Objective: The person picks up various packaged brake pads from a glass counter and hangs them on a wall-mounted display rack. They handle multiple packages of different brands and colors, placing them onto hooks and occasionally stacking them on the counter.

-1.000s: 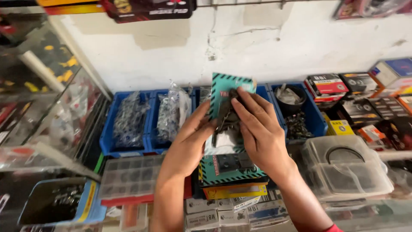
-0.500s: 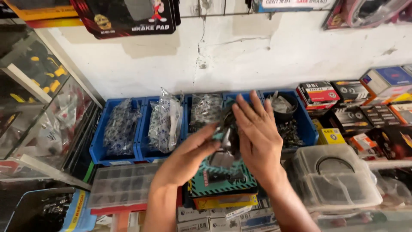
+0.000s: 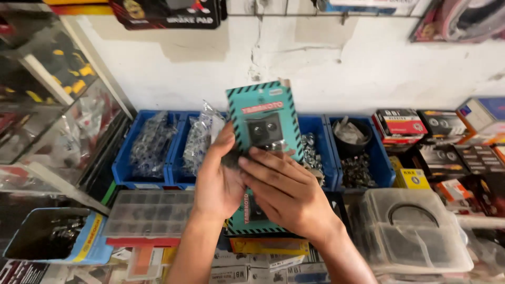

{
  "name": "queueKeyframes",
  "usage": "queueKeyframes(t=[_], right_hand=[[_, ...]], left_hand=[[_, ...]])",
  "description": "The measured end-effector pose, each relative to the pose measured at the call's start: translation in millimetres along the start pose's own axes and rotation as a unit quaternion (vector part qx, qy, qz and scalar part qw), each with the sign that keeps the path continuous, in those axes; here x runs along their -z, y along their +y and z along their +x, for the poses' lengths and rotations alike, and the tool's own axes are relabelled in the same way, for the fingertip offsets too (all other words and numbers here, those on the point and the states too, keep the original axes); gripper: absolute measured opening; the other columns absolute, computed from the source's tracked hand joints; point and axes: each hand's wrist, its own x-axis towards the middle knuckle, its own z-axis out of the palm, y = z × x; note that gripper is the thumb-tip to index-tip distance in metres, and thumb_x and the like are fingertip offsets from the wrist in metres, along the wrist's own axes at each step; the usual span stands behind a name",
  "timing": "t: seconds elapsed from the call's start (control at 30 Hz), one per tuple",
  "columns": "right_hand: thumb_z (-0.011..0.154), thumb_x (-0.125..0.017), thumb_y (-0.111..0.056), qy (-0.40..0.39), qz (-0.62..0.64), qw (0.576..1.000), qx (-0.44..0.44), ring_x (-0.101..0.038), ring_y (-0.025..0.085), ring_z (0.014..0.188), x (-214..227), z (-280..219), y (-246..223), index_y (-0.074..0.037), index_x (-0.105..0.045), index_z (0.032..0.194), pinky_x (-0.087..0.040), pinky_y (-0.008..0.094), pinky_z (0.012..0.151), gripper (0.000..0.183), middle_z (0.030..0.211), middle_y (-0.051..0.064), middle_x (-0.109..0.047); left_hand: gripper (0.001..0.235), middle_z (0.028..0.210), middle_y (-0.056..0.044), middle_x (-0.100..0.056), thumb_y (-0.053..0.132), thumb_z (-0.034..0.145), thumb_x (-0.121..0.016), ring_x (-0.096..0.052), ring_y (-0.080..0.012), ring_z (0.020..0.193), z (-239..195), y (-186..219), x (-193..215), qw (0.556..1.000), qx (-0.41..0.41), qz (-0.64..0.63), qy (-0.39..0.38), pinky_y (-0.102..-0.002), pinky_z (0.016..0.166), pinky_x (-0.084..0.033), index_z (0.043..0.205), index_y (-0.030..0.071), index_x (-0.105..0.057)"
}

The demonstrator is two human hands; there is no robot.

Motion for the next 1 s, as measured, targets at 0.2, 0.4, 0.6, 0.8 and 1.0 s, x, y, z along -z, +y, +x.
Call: queueKeyframes(t=[0.2,0.4,0.6,0.8,1.0], right_hand=[[0.074,-0.079,0.002,-0.048,0.056,0.994,-0.076,-0.066,0.023,0.106,17,-14,18,-0.009,-0.082,0.096,-0.058,0.034,0.093,0.025,0.112,0.000,-0.077],[0.075,-0.079,0.009,0.009,0.001,0.988,-0.153,-0.069,0.024,0.100,35,-18,43,0.000,-0.079,0.091,-0.057,0.033,0.087,0.019,0.106,0.009,-0.078],[0.080,-0.074,0.014,0.089,-0.012,0.982,-0.168,-0.065,0.027,0.106,24,-23,45,0.000,-0.078,0.104,-0.053,0.038,0.098,0.028,0.117,0.012,-0.073],[0.083,-0.073,0.009,0.051,-0.053,0.986,-0.153,-0.068,0.021,0.099,38,-25,46,-0.004,-0.079,0.099,-0.055,0.033,0.088,0.022,0.114,0.010,-0.077],[0.085,-0.061,0.025,0.124,-0.004,0.938,-0.324,-0.062,0.036,0.086,23,-14,31,0.017,-0.064,0.116,-0.054,0.044,0.078,0.032,0.096,0.027,-0.066]], left_hand=[[0.045,0.135,-0.016,-0.062,0.007,0.101,-0.052,-0.059,-0.0219,0.115,5,-16,15,0.994,-0.093,-0.039,0.046,-0.035,0.098,-0.045,0.144,-0.002,-0.051],[0.050,0.139,-0.018,-0.060,0.007,0.099,-0.053,-0.058,-0.0280,0.123,6,-18,16,0.995,-0.060,0.074,-0.013,-0.047,0.104,-0.047,0.148,0.001,-0.049],[0.051,0.111,-0.003,-0.059,0.023,0.107,-0.044,-0.043,-0.0117,0.076,-10,-17,-4,0.887,-0.052,0.449,-0.097,-0.030,0.066,-0.037,0.157,0.014,-0.042],[0.046,0.144,-0.018,-0.058,0.018,0.107,-0.044,-0.063,-0.0270,0.118,-3,-18,-2,0.940,-0.075,0.311,-0.113,-0.043,0.101,-0.060,0.152,0.006,-0.042],[0.057,0.156,-0.018,-0.043,0.028,0.108,-0.053,-0.037,-0.0326,0.143,4,-31,-11,0.963,-0.159,0.215,-0.028,-0.049,0.122,-0.019,0.158,0.007,-0.037]])
